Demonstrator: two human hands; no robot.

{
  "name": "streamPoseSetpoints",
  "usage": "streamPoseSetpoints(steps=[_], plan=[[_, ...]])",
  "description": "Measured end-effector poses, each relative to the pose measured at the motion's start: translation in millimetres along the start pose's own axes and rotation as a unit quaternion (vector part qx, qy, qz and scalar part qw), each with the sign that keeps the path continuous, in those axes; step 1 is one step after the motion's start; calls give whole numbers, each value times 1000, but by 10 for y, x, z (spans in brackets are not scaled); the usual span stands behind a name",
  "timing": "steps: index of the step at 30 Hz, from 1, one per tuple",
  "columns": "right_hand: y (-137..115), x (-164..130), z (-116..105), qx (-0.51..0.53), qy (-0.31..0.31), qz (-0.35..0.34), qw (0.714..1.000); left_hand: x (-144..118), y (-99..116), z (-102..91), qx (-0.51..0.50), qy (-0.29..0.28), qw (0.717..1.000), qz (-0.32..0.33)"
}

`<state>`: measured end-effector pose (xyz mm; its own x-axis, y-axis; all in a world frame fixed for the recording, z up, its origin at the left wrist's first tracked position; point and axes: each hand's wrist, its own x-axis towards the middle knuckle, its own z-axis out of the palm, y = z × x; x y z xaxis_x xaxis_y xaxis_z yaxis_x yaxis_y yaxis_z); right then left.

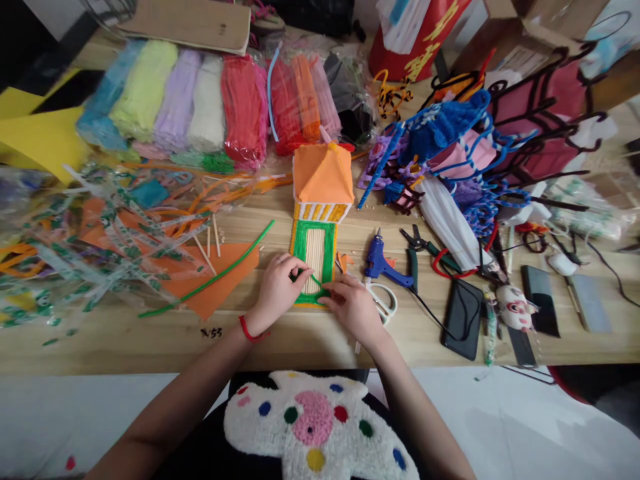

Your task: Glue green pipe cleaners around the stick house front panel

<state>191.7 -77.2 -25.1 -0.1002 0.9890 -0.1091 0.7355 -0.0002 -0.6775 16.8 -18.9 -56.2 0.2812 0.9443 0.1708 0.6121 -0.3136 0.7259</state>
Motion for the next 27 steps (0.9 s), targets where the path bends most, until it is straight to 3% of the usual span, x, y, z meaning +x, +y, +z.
streamPoseSetpoints(steps=[10, 22, 27], plan=[[-5, 34, 156, -6, 6, 49, 999, -9, -3, 7, 0, 4, 1000, -3], [-128, -3, 160, -28, 15, 65, 997, -6, -12, 40, 25, 0, 1000, 0], [-140, -10, 156, -19, 12, 76, 997, -27, -38, -45, -30, -13, 999, -10]])
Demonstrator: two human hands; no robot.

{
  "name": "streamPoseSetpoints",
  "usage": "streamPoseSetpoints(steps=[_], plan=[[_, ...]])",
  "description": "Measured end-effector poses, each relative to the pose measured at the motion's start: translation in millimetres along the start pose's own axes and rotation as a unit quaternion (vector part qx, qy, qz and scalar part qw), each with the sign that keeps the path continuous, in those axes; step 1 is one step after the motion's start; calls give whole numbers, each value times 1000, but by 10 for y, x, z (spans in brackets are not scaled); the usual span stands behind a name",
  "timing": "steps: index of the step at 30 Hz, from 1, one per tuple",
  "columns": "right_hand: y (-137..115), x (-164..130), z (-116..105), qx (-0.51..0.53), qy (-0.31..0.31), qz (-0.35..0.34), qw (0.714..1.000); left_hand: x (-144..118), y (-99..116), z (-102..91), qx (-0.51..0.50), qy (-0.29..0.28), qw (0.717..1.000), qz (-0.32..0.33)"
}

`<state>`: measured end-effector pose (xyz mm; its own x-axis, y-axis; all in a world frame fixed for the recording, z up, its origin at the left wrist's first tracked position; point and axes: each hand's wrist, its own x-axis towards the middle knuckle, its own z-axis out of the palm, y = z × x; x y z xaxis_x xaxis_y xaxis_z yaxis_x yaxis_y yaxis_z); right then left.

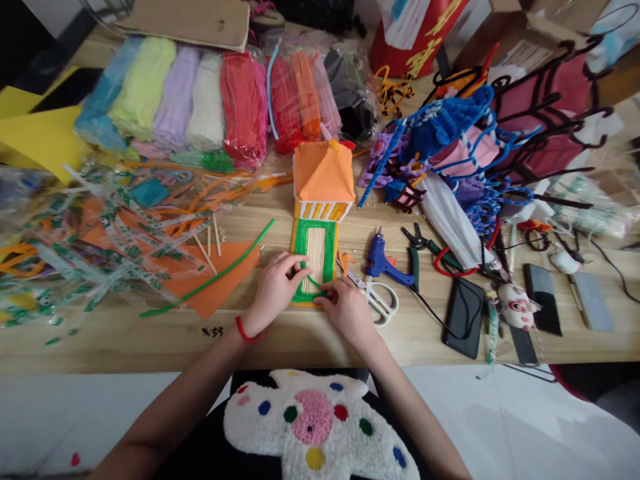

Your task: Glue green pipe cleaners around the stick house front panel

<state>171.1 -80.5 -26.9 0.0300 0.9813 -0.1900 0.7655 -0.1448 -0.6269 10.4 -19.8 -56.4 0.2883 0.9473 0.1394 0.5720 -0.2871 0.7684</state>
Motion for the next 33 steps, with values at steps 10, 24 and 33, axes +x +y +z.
streamPoseSetpoints(steps=[10, 24, 33], plan=[[7, -5, 35, 53, 25, 8, 998, -337, 33, -198, 60, -11, 998, -32], [1, 112, 66, 59, 5, 86, 995, -282, 113, -84, 114, -45, 983, -135], [0, 64, 109, 53, 13, 88, 995, -304, 212, -117, 139, -70, 977, -147]])
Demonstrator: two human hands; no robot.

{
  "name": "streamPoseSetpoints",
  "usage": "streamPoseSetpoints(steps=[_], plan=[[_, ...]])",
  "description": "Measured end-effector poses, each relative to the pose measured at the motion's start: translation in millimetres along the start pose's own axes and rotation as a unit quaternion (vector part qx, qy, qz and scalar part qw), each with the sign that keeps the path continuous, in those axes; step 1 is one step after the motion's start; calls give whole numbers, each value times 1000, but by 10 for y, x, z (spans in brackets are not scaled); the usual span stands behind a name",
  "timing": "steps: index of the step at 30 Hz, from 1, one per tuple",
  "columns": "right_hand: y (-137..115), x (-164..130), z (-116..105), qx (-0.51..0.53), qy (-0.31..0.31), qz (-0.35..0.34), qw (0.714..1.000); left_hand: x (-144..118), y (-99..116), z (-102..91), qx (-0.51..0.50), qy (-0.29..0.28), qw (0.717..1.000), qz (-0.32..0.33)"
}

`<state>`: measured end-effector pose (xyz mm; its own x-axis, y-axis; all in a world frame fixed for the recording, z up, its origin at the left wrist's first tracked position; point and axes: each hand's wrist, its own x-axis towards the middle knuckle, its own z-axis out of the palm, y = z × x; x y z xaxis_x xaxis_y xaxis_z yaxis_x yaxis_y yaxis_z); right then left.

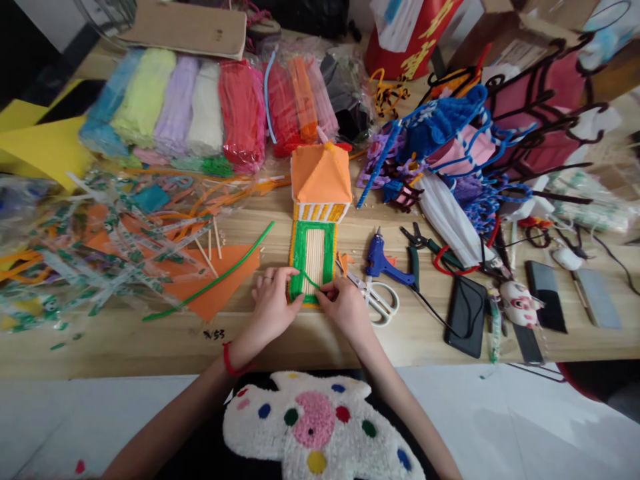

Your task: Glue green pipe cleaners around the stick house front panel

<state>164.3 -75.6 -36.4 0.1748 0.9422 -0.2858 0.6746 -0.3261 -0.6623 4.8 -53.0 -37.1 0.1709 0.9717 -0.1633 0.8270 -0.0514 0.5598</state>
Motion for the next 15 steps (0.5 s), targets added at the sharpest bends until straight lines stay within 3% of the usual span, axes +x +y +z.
streamPoseSetpoints(steps=[8, 15], plan=[[25, -38, 42, 12, 7, -1, 1000, -179, 156, 49, 6, 20, 993, 119], [29, -66, 49, 5, 30, -13, 999, 2, 155, -68, 68, 68, 986, 138]])
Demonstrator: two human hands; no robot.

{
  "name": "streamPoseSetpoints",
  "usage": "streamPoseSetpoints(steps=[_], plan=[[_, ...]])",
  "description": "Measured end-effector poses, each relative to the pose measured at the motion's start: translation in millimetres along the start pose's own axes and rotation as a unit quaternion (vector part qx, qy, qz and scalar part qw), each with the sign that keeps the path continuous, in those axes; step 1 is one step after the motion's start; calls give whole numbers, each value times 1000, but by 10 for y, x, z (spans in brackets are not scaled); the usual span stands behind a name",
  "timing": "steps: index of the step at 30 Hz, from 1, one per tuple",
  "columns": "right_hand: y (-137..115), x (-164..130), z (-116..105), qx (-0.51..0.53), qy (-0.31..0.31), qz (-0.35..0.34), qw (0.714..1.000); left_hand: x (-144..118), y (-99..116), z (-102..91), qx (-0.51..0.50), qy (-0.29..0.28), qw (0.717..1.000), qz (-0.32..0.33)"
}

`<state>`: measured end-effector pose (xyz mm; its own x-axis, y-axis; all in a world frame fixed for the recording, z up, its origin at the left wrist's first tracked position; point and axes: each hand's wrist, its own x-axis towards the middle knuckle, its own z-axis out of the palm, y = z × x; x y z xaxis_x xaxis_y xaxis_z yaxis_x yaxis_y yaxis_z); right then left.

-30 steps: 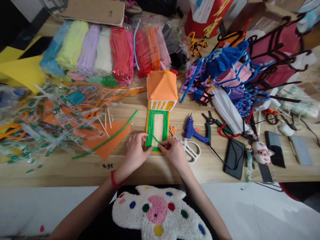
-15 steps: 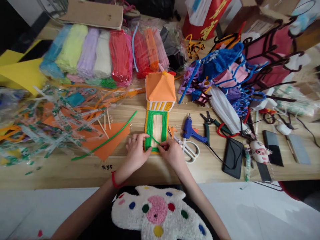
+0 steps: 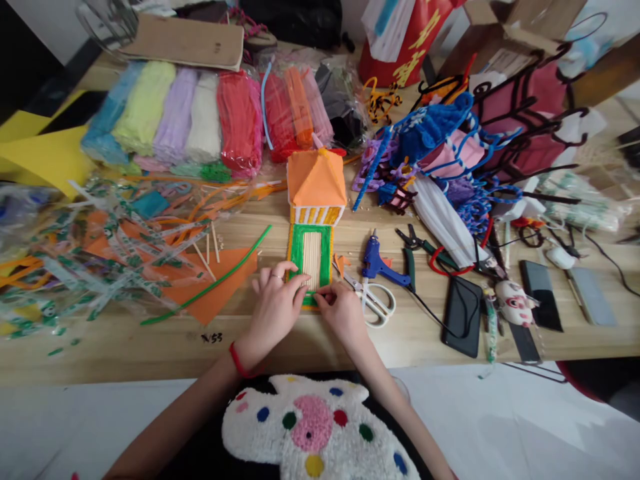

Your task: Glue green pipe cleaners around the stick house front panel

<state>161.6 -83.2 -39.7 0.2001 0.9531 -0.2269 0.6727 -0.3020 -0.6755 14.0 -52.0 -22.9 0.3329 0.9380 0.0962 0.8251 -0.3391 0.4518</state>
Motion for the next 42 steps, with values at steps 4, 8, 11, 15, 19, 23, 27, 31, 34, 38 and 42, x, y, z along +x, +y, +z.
streamPoseSetpoints(steps=[4, 8, 11, 15, 19, 23, 27, 31, 34, 38, 42], plan=[[-33, -64, 22, -63, 22, -33, 997, 125, -169, -49, -6, 25, 1000, 5], [-77, -120, 55, -123, 46, -56, 990, 143, -285, -74, -20, 34, 999, 5], [-97, -137, 88, -156, 50, -62, 985, 100, -312, -79, -39, 3, 999, 13], [-75, -122, 103, -155, 58, -74, 983, 29, -314, -69, -38, -35, 998, 26], [-8, -93, 42, -68, 38, -88, 993, 4, -293, -58, -18, -50, 997, 55], [19, -101, -29, 1, 5, -79, 997, 16, -223, -56, -3, -61, 994, 86], [18, -103, -129, 44, 7, -79, 996, 28, -133, -38, -6, -74, 992, 98], [156, 5, -426, 35, 131, -90, 987, 37, -62, -14, -24, -73, 992, 96], [378, 144, -701, -63, 203, -97, 972, 48, -10, -9, -27, -71, 993, 96], [658, 305, -862, -180, 151, -124, 964, 53, 68, -3, -22, -86, 991, 104], [770, 393, -811, -215, 116, -126, 962, 23, 132, 26, -6, -82, 991, 107]])
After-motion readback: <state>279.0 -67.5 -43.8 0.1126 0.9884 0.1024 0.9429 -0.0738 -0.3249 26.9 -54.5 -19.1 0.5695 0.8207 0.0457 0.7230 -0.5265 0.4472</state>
